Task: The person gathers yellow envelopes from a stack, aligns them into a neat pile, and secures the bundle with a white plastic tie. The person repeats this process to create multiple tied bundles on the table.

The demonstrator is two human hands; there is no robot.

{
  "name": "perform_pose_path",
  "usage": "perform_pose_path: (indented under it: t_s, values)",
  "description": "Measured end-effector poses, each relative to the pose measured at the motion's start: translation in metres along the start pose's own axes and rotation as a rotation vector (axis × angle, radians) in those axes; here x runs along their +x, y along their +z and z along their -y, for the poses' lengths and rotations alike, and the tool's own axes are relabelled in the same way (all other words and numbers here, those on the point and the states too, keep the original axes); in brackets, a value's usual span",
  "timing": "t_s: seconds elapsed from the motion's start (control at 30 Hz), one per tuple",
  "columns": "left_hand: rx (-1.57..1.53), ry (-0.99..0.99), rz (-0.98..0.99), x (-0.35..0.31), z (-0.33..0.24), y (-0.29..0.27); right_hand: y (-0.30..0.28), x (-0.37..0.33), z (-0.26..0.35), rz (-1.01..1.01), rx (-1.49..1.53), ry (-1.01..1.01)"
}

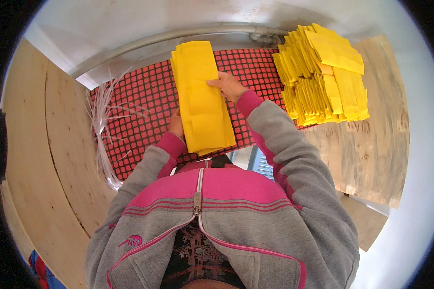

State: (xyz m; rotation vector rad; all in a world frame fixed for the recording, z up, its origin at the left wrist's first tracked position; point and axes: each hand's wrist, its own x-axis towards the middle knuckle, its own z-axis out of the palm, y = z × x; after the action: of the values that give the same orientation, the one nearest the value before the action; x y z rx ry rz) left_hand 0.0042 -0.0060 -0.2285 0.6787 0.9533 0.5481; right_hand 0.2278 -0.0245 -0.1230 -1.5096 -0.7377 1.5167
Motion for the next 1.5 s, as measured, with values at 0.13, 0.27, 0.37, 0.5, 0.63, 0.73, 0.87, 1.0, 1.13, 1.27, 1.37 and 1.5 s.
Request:
perform_pose_path:
  t_s: [0.13,0.27,0.37,0.5,0.63,0.73,0.87,1.0,1.13,1.27,1.37,1.5]
  values:
    - [0.125,0.005,-0.071,-0.013,-0.016,0.008,-0.008,0.007,-0.001,-0.025,0.126,-0.005]
    - [0.071,0.013,-0.059,-0.02,-0.025,0.012,-0.013,0.0,0.017,0.065,0.196,-0.111]
    - [0.059,0.001,-0.059,-0.025,-0.031,0.015,-0.01,-0.01,0.031,0.11,0.299,-0.17]
    - [0.053,-0.026,-0.078,-0.029,-0.035,0.017,-0.009,-0.019,0.04,0.149,0.31,-0.187]
    - [0.073,-0.013,-0.071,-0.025,-0.032,0.015,-0.008,-0.015,0.024,0.157,0.329,-0.211]
    - [0.127,-0.026,-0.067,-0.022,-0.031,0.014,-0.01,-0.007,0.009,0.084,0.167,-0.088]
    - [0.222,-0.058,-0.061,-0.026,-0.033,0.016,-0.004,-0.002,-0.007,0.077,0.204,-0.092]
    - [0.226,-0.02,-0.043,-0.028,-0.034,0.016,-0.004,-0.003,-0.009,0.035,0.145,-0.064]
    - [0.22,-0.017,-0.053,-0.02,-0.029,0.012,-0.006,0.004,-0.006,0.039,0.014,-0.073]
    - [0.18,0.035,-0.084,-0.015,-0.021,0.01,-0.006,0.008,-0.008,0.004,-0.098,-0.102]
    - [0.163,0.049,-0.071,-0.015,-0.018,0.006,-0.006,0.008,-0.013,-0.01,-0.108,-0.111]
    - [0.123,0.027,0.002,-0.014,-0.018,0.0,-0.012,0.011,-0.013,-0.014,-0.186,-0.068]
